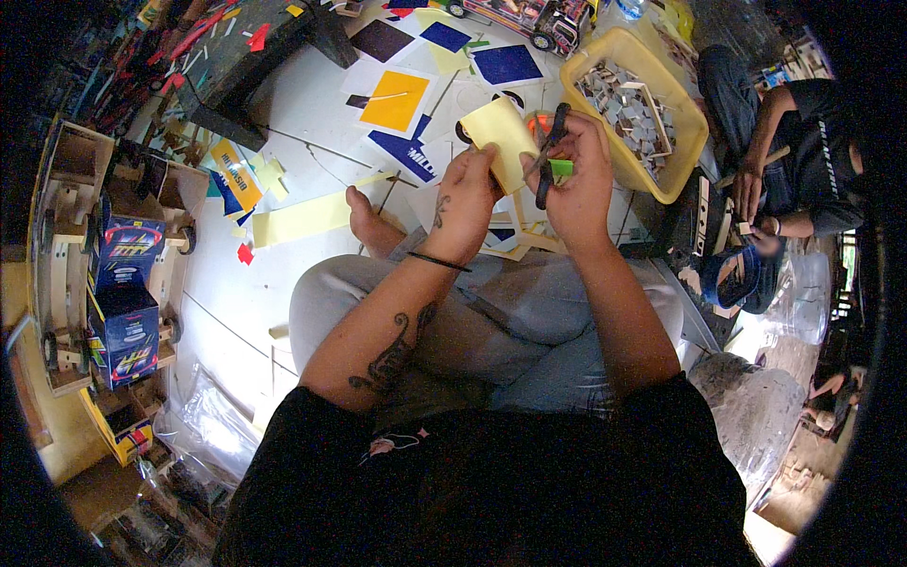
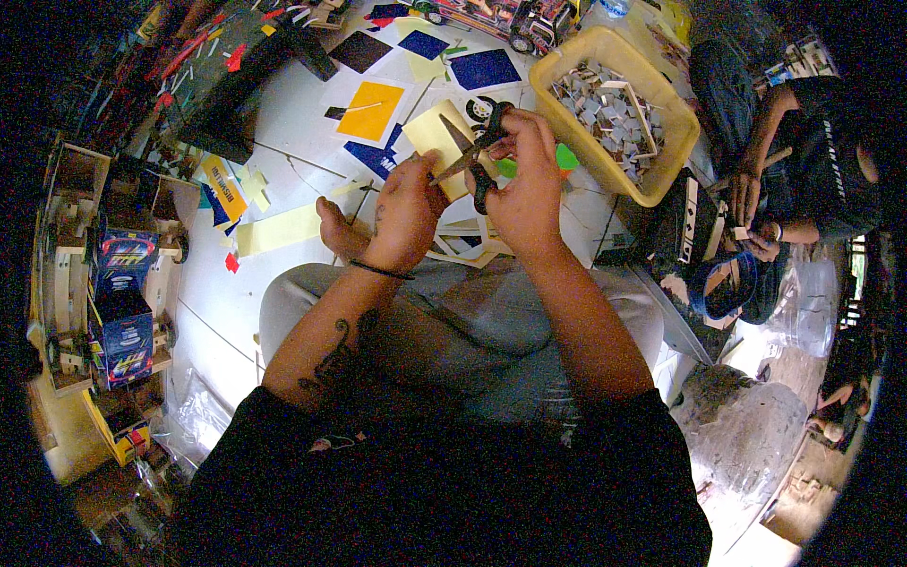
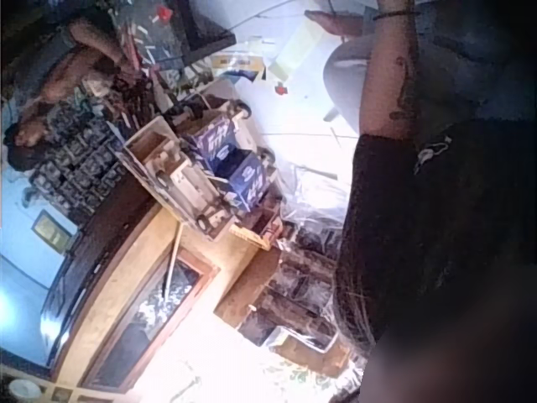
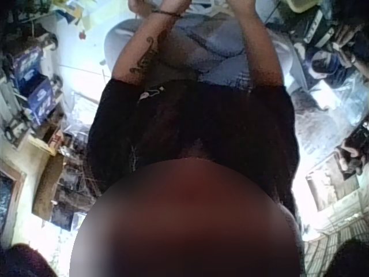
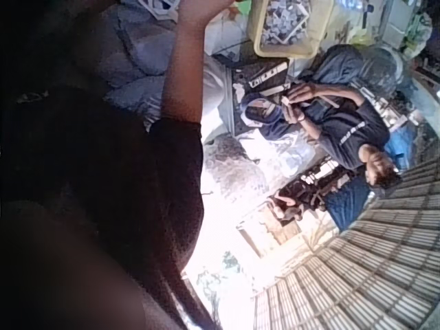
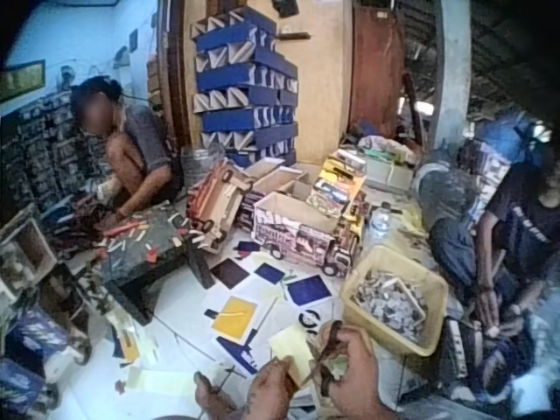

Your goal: The person sits on the floor and uses scissors to cut yellow and blue sheets of paper into smaller pieces. They handle the paper with both hands, rotate it to make straight cuts, and place the cut pieces on the floor.

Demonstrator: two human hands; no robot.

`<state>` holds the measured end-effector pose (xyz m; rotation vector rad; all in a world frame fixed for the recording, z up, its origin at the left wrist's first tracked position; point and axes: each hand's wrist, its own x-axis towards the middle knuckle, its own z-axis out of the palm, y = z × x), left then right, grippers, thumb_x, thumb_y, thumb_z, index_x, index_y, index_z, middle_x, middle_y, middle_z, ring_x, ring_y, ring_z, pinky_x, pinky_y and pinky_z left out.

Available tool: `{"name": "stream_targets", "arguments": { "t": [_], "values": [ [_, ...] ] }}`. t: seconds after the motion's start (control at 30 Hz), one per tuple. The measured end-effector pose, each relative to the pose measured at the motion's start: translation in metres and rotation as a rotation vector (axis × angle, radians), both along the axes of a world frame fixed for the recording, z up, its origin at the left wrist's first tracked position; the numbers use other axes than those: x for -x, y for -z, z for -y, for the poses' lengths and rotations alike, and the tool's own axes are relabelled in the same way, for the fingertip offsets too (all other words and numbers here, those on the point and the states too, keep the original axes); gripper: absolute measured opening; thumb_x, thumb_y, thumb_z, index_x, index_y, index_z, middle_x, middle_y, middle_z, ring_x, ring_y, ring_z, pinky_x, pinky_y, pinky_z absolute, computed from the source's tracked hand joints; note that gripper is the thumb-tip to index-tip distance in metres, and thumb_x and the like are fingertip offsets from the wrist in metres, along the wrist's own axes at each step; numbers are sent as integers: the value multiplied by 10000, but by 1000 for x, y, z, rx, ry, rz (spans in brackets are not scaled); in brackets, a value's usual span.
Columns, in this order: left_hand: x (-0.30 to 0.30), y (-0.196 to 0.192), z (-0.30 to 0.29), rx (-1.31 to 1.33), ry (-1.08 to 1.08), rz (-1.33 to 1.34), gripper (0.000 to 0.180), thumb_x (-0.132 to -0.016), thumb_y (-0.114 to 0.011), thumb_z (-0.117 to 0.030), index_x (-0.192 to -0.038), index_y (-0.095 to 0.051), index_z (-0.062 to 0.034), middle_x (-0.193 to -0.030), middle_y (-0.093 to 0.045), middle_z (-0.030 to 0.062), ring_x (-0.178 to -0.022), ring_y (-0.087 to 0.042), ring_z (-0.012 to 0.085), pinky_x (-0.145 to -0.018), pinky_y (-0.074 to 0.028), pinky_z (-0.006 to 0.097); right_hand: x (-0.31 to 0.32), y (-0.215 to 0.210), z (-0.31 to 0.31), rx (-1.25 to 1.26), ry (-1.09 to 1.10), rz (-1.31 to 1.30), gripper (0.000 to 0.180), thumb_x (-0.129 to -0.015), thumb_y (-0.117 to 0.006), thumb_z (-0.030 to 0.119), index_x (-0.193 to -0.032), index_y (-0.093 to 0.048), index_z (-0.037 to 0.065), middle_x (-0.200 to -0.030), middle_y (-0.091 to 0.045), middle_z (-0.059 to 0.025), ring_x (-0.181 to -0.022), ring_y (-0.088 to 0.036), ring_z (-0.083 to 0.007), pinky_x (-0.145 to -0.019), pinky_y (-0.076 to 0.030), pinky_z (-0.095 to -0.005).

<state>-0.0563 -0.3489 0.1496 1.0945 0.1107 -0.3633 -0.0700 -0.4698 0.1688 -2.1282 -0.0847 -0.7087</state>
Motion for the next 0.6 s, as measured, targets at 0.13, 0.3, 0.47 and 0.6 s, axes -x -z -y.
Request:
{"name": "stream_targets", "arguments": {
  "t": [0.13,0.3,0.47,0.6],
  "values": [
    [2,-5,0,144,-23,-58,289,-869,-418,-248,-979,-508,3,-886,-565,80,-808,-557,145,-721,-448,255,2,-1,-1,34,10,14,416,-607,-698,33,-957,-476,8,-988,-483,-113,-761,-534,-160,-668,-448,-255],
    [3,-7,0,102,-35,1,274,-870,-416,-248,-935,-511,1,-833,-555,71,-753,-537,136,-674,-434,249,2,-1,-1,84,13,36,413,-603,-698,34,-952,-479,11,-1012,-482,-125,-784,-541,-181,-689,-453,-265],
    [1,0,-1,20,-32,87,262,-870,-415,-245,-882,-515,-3,-766,-541,59,-686,-513,124,-618,-416,243,2,-3,-2,96,-10,47,418,-600,-699,33,-959,-485,16,-1013,-479,-130,-808,-541,-198,-703,-458,-273],
    [-4,6,-2,-69,-58,147,261,-870,-415,-243,-839,-517,-5,-712,-531,50,-632,-493,115,-573,-402,238,4,-4,-3,76,15,63,444,-593,-719,69,-966,-485,19,-1009,-480,-135,-826,-538,-208,-703,-459,-279]
  ]
}}
